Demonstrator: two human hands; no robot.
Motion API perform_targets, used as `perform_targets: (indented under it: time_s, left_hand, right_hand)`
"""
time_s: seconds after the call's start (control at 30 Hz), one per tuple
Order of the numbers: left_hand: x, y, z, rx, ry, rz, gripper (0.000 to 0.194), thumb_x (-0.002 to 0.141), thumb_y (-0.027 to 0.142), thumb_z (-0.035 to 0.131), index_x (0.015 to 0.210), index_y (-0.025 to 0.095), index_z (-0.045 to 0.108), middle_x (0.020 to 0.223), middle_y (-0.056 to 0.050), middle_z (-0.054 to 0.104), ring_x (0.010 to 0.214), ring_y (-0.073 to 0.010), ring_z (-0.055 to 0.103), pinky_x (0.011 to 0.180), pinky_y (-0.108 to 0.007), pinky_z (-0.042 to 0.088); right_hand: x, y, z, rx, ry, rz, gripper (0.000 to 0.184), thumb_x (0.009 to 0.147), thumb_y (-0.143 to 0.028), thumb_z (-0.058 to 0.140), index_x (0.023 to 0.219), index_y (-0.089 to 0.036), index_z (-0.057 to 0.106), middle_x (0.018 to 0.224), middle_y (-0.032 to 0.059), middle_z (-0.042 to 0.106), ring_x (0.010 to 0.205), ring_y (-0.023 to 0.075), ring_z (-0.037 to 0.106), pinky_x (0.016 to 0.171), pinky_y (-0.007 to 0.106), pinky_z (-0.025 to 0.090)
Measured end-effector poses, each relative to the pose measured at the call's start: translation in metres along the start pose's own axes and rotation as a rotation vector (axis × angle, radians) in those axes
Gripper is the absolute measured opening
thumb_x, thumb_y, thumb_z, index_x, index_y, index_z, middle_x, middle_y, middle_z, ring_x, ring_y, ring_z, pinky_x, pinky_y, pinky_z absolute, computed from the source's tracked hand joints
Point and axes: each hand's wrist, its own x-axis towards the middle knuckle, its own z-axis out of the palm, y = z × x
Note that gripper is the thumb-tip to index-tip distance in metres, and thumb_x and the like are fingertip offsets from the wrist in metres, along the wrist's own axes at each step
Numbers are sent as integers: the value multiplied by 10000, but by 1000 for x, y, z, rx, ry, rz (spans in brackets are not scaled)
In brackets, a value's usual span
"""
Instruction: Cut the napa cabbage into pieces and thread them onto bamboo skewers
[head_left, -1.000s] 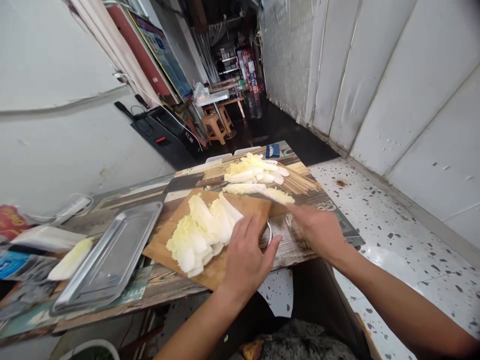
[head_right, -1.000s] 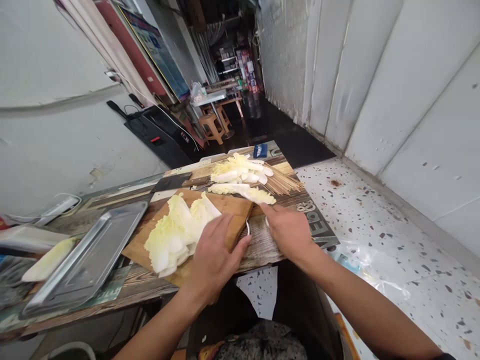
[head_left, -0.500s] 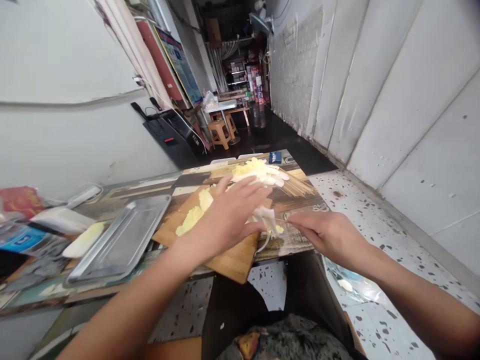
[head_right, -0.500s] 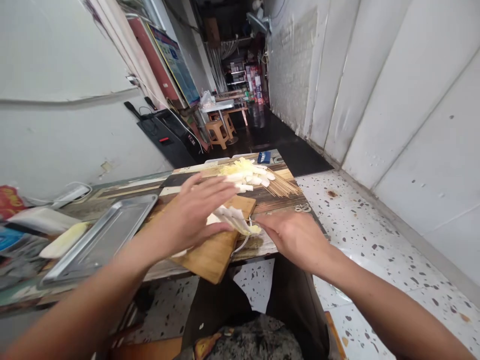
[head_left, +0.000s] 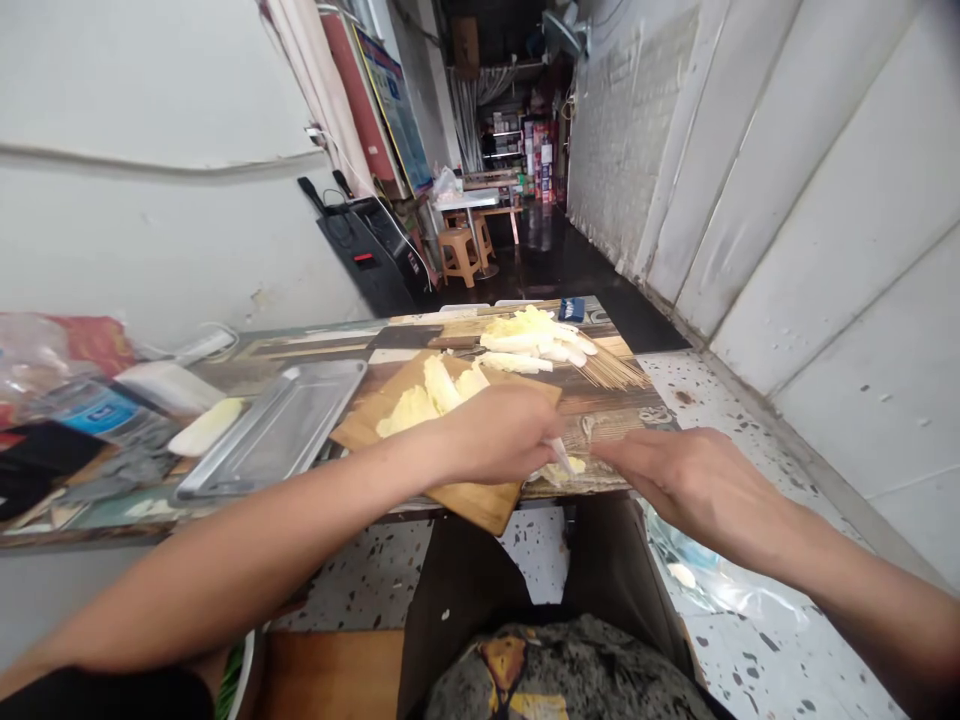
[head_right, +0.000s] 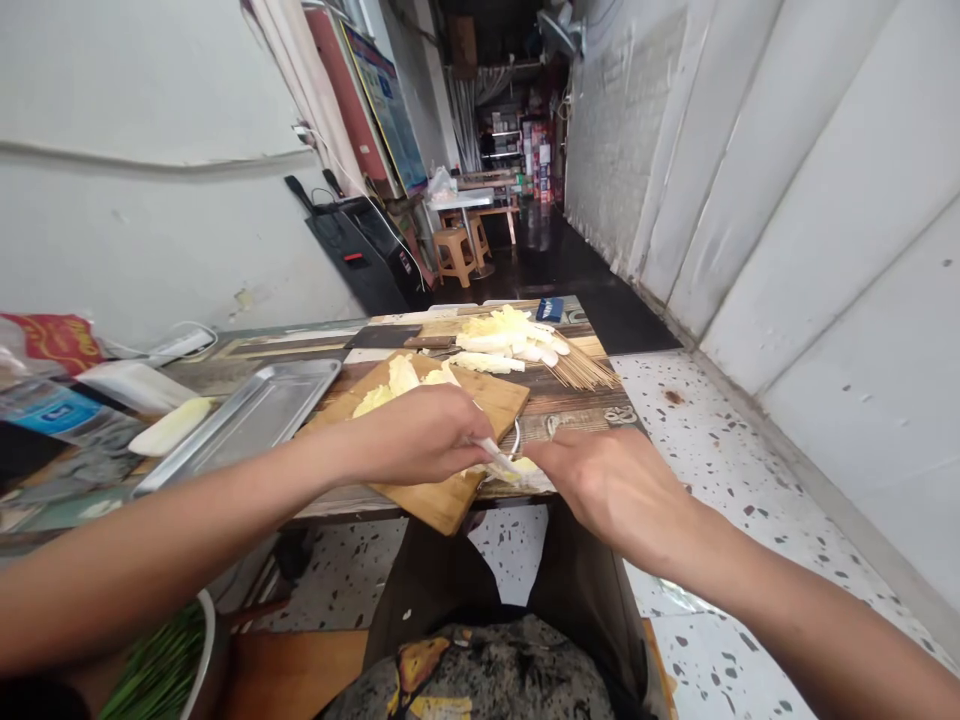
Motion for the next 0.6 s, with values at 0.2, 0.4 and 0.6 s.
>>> perform_targets:
  time_s: [0.2, 0.4, 0.6]
  left_hand:
    - [1, 4, 3, -50, -61, 22, 174, 842, 211, 599, 734, 139, 715, 689, -45, 663, 648, -151, 571, 573, -246, 349]
    - [6, -1, 0, -177, -124, 12, 157, 820, 262, 637, 734, 155, 714, 619, -3, 620, 573, -115, 524, 522, -233, 299]
    - [5, -24, -8, -130, -144, -63, 273, 727, 437, 711, 835, 186, 723, 720, -6, 662, 703, -156, 578, 583, -235, 326]
  right_hand:
    - [1, -2, 4, 64, -54, -24, 369, 984, -203, 344, 1144, -252, 673, 856, 36, 720, 706, 149, 666, 602, 235, 491]
    - [5, -4, 11, 81, -76, -24, 350, 979, -193, 381, 1148, -255, 681, 872, 33, 742, 714, 149, 686, 615, 233, 511]
    - [7, 12, 13, 214, -22, 40, 340, 988, -250, 391, 1143, -255, 694, 1016, 18, 751, 868, 160, 710, 739, 264, 562]
